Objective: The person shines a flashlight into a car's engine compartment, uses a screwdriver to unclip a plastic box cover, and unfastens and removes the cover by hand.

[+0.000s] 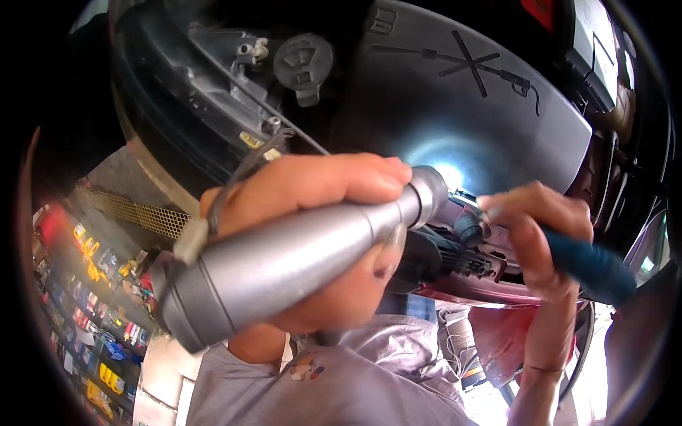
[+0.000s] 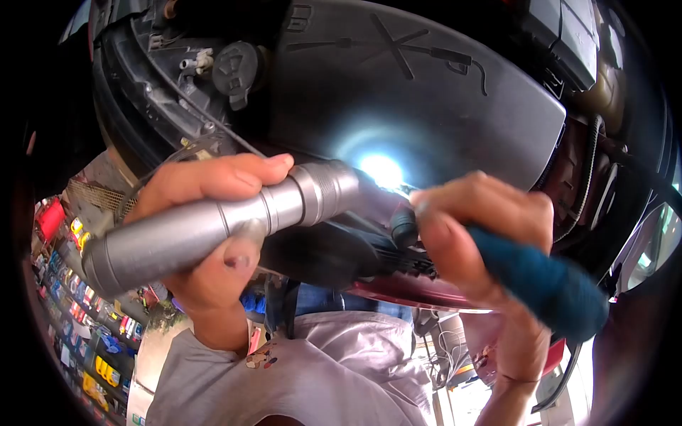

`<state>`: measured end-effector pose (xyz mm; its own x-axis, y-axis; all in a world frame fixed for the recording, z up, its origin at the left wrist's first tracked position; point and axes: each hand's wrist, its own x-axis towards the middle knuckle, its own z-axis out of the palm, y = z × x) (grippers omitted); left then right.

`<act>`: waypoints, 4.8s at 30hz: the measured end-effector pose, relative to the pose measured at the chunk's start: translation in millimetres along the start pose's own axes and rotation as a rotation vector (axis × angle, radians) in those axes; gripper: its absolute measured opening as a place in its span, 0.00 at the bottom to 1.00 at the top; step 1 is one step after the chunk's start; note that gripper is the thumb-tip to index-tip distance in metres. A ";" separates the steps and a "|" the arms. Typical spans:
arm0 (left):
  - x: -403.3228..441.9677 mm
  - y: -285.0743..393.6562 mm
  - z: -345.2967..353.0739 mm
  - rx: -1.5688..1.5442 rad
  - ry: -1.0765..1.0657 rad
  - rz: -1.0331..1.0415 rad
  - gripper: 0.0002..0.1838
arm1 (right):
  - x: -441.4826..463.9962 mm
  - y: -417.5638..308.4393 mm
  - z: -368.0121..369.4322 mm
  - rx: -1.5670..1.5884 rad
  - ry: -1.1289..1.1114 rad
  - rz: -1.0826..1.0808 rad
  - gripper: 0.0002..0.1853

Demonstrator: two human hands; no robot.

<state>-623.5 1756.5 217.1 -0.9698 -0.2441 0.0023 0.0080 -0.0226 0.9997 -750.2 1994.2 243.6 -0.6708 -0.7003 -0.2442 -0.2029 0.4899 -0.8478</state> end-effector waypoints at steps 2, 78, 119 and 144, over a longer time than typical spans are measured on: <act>1.0 3.4 -5.8 0.027 -0.027 0.011 0.23 | -13.8 -6.5 2.3 0.011 0.073 -0.033 0.26; 29.7 -20.1 -23.8 -0.218 0.579 0.052 0.20 | 65.2 -19.8 14.9 -1.161 -0.518 -0.348 0.10; 33.7 -34.2 -30.0 -0.089 0.577 0.112 0.17 | 110.7 -25.0 38.8 -1.231 -0.537 -0.563 0.25; 61.3 -0.8 -11.8 0.570 0.111 0.299 0.20 | 72.7 -37.5 8.1 -0.683 0.072 -0.396 0.21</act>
<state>-680.0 1730.2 216.2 -0.9143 -0.2599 0.3105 0.1134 0.5717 0.8126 -785.6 1920.8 253.8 -0.4968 -0.8654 0.0657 -0.8134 0.4379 -0.3829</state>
